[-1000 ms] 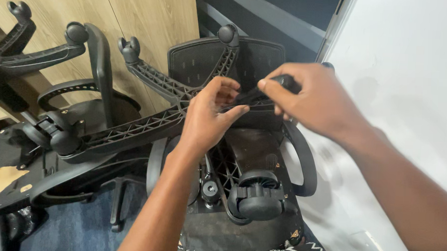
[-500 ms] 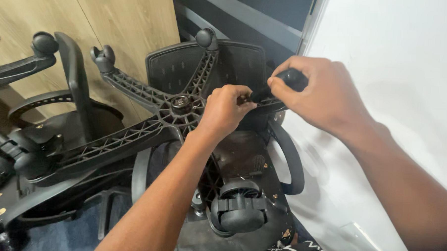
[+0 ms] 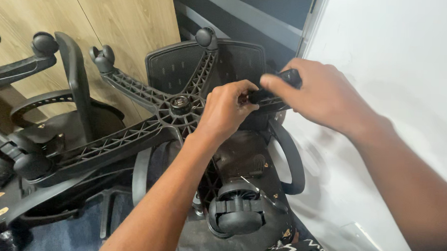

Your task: The person assembles an office chair base by inserting a screw into the central hub and tightening it with a screwdriver. They then attach a caster wheel to one of the base arms, securing it with a nut.

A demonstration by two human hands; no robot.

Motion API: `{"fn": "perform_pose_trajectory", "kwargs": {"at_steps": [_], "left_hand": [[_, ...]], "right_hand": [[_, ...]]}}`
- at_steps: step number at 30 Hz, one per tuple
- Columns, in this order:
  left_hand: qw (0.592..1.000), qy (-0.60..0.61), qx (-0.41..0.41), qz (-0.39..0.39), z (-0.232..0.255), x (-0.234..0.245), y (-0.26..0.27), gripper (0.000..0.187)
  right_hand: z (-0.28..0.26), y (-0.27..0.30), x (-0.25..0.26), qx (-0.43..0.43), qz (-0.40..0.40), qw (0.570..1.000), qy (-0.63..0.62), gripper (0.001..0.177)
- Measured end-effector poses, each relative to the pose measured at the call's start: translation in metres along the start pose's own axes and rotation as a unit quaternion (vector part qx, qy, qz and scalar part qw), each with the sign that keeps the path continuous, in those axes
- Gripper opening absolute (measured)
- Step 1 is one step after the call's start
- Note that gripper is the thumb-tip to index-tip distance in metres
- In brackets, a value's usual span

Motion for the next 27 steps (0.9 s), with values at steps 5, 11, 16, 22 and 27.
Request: {"fn": "perform_pose_trajectory", "kwargs": {"at_steps": [5,11,16,22,27], "left_hand": [[0.999,0.009,-0.027,-0.047,0.005,0.007,-0.008,0.045],[0.994,0.02,-0.103,0.016,0.021,0.0,0.0,0.047],[0.997,0.05,-0.021,-0.058,0.012,-0.008,-0.013,0.035],[0.985,0.145,-0.003,-0.096,0.007,-0.007,-0.017,0.034],[1.0,0.005,-0.02,0.003,0.012,-0.008,-0.012,0.033]], "right_hand": [[0.0,0.008,0.01,0.071,-0.049,0.996,0.004,0.049],[-0.002,0.006,0.003,-0.037,-0.033,0.998,-0.038,0.042],[0.01,0.004,0.005,-0.055,-0.039,0.998,0.014,0.045],[0.021,0.009,0.01,0.11,0.017,0.994,-0.013,0.046],[0.02,0.006,-0.005,0.003,0.038,0.998,-0.051,0.043]]}}
Point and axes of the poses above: each hand's wrist, its own y-axis away from the middle knuckle, its own x-axis out of the back of the hand, z = x × y, the point moved 4 cm from there along -y, towards the middle knuckle, and after that the axes turned 4 degrees about x, right-handed, at the moved point
